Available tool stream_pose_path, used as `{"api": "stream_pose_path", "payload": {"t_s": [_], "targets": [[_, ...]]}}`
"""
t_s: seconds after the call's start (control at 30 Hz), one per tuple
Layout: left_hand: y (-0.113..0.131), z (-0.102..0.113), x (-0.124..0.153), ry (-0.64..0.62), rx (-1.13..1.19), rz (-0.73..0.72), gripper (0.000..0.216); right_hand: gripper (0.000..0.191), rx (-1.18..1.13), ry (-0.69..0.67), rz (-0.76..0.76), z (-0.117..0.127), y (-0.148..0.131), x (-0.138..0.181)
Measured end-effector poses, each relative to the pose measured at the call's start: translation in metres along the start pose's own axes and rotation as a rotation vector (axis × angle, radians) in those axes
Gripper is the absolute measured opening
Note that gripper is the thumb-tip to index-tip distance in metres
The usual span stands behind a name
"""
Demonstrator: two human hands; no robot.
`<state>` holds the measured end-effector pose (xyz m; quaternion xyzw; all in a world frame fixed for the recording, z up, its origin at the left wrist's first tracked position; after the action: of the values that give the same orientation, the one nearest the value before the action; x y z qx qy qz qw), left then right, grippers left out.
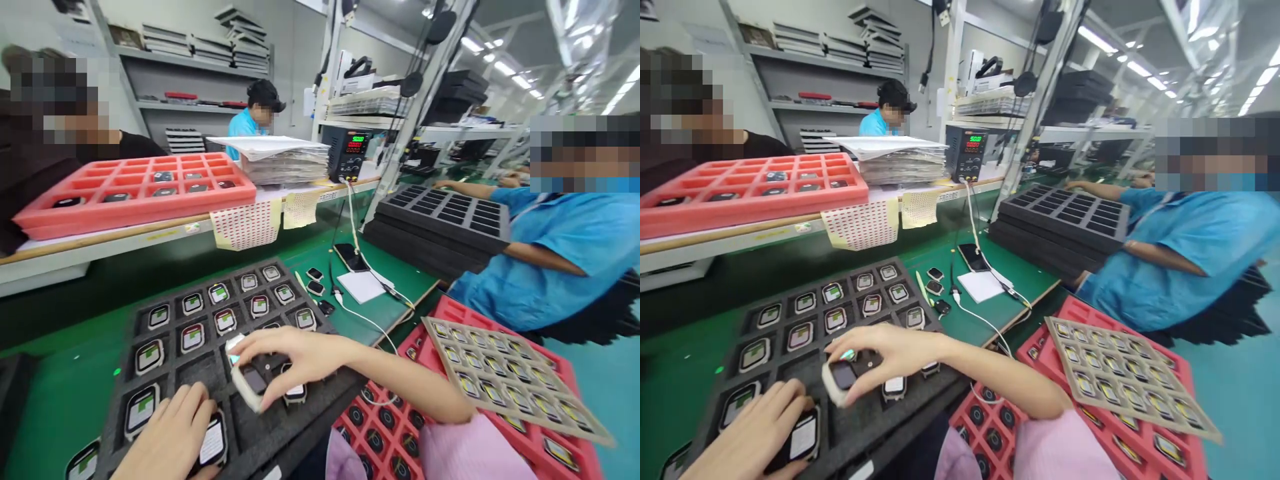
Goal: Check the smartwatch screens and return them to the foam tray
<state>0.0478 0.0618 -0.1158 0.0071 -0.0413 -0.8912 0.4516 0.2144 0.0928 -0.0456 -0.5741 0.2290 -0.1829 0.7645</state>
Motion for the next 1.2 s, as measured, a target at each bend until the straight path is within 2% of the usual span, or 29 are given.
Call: {"api": "stream_pose_path", "payload": {"t_s": [0.1,0.17,0.2,0.27,0.33,0.4,0.5,0.6,0.8,0.93,1.07,1.2], "targets": [[-0.011,0.014,0.003,0.028,0.507,0.059,0.031,0.054,-0.632,0.206,-0.015,0.015,0.007,-0.002],[-0.016,0.026,0.002,0.012,0.902,0.112,0.035,0.055,-0.810,0.308,-0.011,0.020,0.011,-0.008],[-0.019,0.034,0.000,0.023,1.099,0.144,0.037,0.052,-0.827,0.354,-0.015,0.021,0.012,-0.011],[-0.024,0.052,-0.006,0.126,1.377,0.211,0.043,0.042,-0.799,0.421,-0.031,0.021,0.010,-0.017],[-0.030,0.069,-0.014,0.275,1.493,0.268,0.045,0.040,-0.750,0.468,-0.053,0.019,0.008,-0.022],[-0.031,0.079,-0.022,0.360,1.588,0.294,0.043,0.046,-0.691,0.512,-0.091,0.015,0.008,-0.023],[-0.024,0.077,-0.032,0.323,1.748,0.273,0.038,0.050,-0.615,0.562,-0.126,0.011,0.011,-0.022],[-0.016,0.069,-0.037,0.260,1.801,0.242,0.034,0.053,-0.605,0.578,-0.092,0.009,0.015,-0.021],[-0.020,0.056,-0.034,0.275,1.630,0.346,0.049,0.033,-0.534,0.673,-0.046,0.015,0.015,-0.018],[-0.009,0.054,-0.037,0.251,1.739,0.214,0.053,0.031,-0.459,0.704,-0.047,0.016,0.014,-0.014],[-0.003,0.058,-0.038,0.295,1.772,0.085,0.036,0.036,-0.480,0.662,0.012,0.015,0.012,-0.011],[-0.006,0.057,-0.038,0.340,1.636,0.077,0.022,0.036,-0.515,0.610,0.044,0.011,0.008,-0.008]]}}
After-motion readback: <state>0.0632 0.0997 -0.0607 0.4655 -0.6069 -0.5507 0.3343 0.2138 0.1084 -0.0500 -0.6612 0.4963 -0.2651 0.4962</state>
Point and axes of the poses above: each hand's wrist, its own x-axis away from the middle knuckle, its own z-axis out of the back of the hand, y = z × x, the point moved 6 cm from there along -x, towards the middle knuckle, and after that the axes turned 14 degrees about -x, right-handed, at the moved point
